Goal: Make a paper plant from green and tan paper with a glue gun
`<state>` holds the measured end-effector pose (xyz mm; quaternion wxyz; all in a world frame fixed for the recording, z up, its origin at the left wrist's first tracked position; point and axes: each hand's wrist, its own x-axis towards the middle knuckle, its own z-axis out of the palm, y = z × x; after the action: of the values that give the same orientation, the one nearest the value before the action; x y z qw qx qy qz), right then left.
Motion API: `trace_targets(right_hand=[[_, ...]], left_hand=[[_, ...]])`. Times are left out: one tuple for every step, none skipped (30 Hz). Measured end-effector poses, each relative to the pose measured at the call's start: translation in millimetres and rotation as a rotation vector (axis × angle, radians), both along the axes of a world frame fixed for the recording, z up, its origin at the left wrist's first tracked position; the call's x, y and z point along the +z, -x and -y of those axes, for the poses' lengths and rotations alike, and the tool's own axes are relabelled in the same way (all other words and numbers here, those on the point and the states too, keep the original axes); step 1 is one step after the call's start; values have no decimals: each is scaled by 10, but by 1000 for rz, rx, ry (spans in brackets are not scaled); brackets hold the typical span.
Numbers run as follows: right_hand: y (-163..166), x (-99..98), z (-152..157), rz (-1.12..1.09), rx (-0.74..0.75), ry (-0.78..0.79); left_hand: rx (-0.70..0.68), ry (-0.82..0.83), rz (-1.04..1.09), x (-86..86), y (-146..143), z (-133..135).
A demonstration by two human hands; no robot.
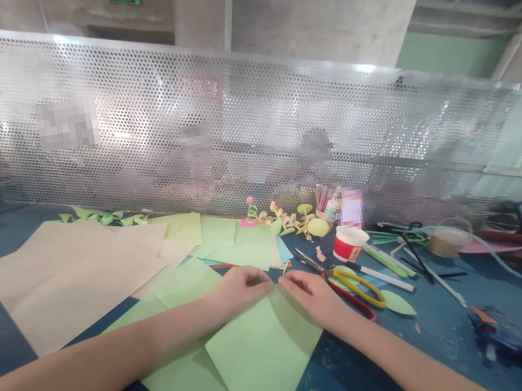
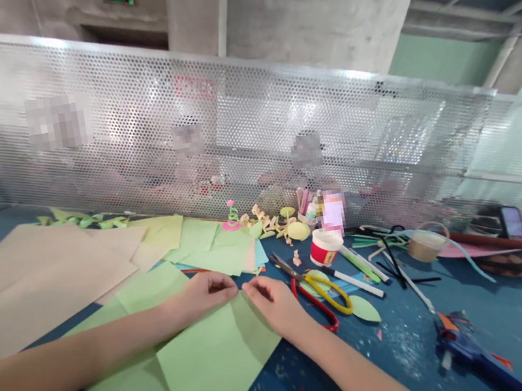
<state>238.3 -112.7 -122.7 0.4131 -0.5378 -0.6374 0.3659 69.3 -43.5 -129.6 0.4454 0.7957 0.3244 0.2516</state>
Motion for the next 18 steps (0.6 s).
trace_targets(right_hand=[[-1,-5,2,8,5,6],[-1,-9,3,10,9,10],[0,-10,4,8,13,13],[2,-9,4,5,17,13],[5,-5,4,3,20,10],[8,1,4,4,22,4],[11,7,4,7,26,-4],[13,14,4,10,29,-12],[14,19,5,13,32,-19],[15,21,7,12,34,-22],[14,21,9,10,37,-23],[13,17,11,5,38,-23],[11,12,13,1,37,-22],[8,6,15,-1,36,-22],[6,0,16,-1,34,-21],[4,-4,16,2,33,-23],[3,-6,15,7,34,-26],[4,-6,15,12,37,-30]], left_hand=[[0,1,-1,1,-2,1],[-1,5,-2,3,-4,3],[-2,10,-3,5,-6,5],[-2,15,-3,9,-7,8],[-1,18,-3,13,-7,11],[2,21,-4,18,-7,13],[6,23,-7,24,-6,16],[10,25,-11,29,-5,17],[12,30,-17,34,-4,17],[14,34,-23,36,-3,16],[13,38,-28,37,-2,13],[9,39,-34,35,-2,9],[2,39,-38,32,-2,4],[-2,39,-41,27,-3,-3],[-5,37,-43,20,-4,-9],[-8,36,-42,13,-5,-15],[-11,38,-37,7,-6,-19],[-13,41,-28,2,-7,-21]])
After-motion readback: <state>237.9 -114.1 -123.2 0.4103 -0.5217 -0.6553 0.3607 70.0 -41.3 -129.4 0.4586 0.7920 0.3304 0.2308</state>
